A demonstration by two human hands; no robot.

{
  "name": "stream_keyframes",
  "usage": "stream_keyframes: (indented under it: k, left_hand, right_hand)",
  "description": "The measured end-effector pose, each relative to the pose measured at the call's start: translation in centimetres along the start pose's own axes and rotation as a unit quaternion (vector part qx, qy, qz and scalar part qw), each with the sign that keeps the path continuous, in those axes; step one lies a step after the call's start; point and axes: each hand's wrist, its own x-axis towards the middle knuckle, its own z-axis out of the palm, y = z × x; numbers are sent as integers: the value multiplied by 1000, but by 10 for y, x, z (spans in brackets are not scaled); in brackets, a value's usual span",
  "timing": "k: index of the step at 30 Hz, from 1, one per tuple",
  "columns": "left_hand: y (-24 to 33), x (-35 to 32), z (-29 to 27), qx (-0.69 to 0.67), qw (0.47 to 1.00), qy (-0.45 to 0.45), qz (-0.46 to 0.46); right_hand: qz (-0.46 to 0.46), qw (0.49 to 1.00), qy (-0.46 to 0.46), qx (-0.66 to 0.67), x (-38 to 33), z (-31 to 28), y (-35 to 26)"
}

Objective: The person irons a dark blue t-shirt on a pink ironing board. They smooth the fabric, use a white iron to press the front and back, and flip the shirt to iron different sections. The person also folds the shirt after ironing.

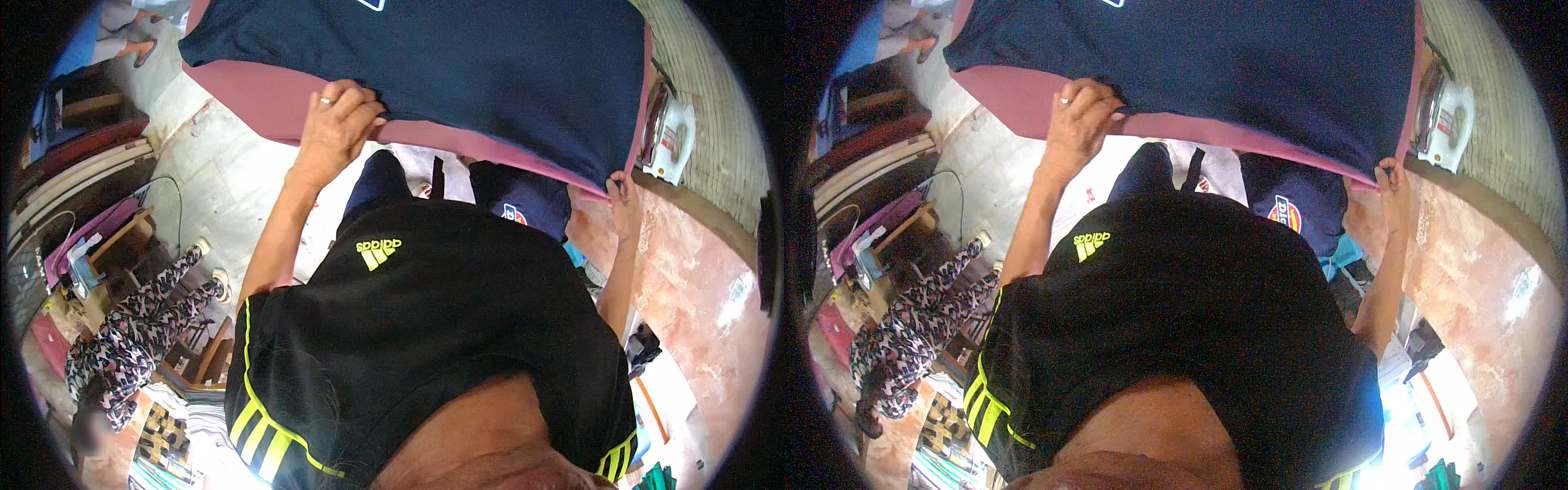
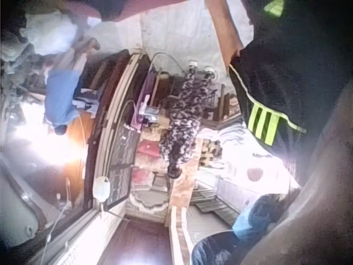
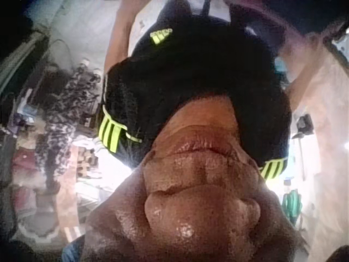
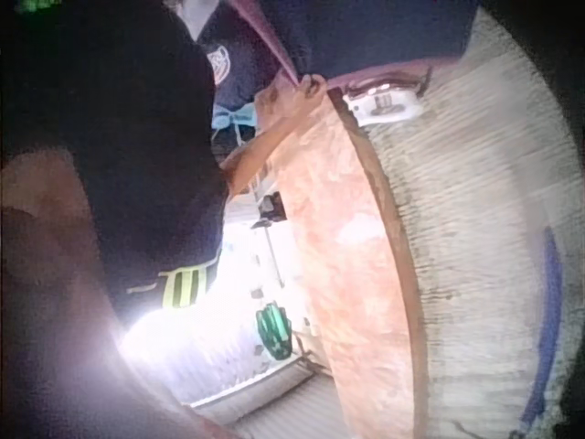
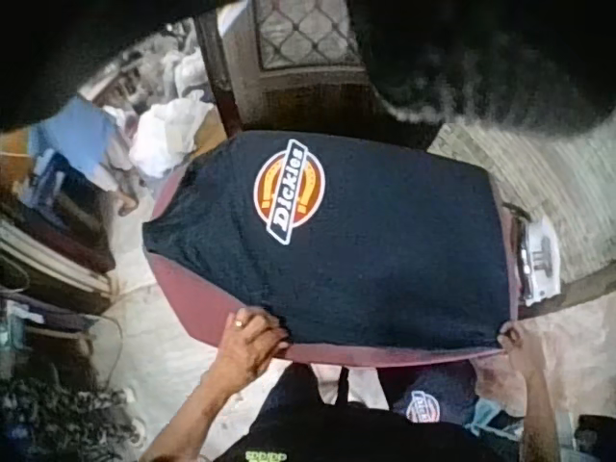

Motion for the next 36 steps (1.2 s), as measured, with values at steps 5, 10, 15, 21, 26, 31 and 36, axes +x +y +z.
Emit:
stream_keyframes:
  k: [5, 10, 15, 21, 26, 31, 36]
  left_hand:
    - [7, 1, -1, 35, 998, -48, -1]
    - [28, 26, -8, 117, 988, -99, -22]
    - [10, 43, 5, 145, 974, -170, 29]
    - [45, 128, 16, 22, 952, -277, 125]
    - [31, 158, 66, 39, 937, -231, 260]
    - [10, 211, 88, 90, 971, -125, 183]
    - [-4, 295, 129, 137, 988, 9, 64]
  right_hand:
    - [-192, 946, 212, -153, -8, 27, 37]
    - [-139, 957, 213, -136, -15, 34, 9]
    - [-180, 922, 260, -222, -11, 24, -25]
    - [-354, 888, 239, -173, 42, 92, -105]
    - [-186, 908, 244, -284, 72, 81, -89]
    - [-134, 889, 324, -293, 119, 93, -95]
    - [-328, 879, 196, -285, 193, 113, -184]
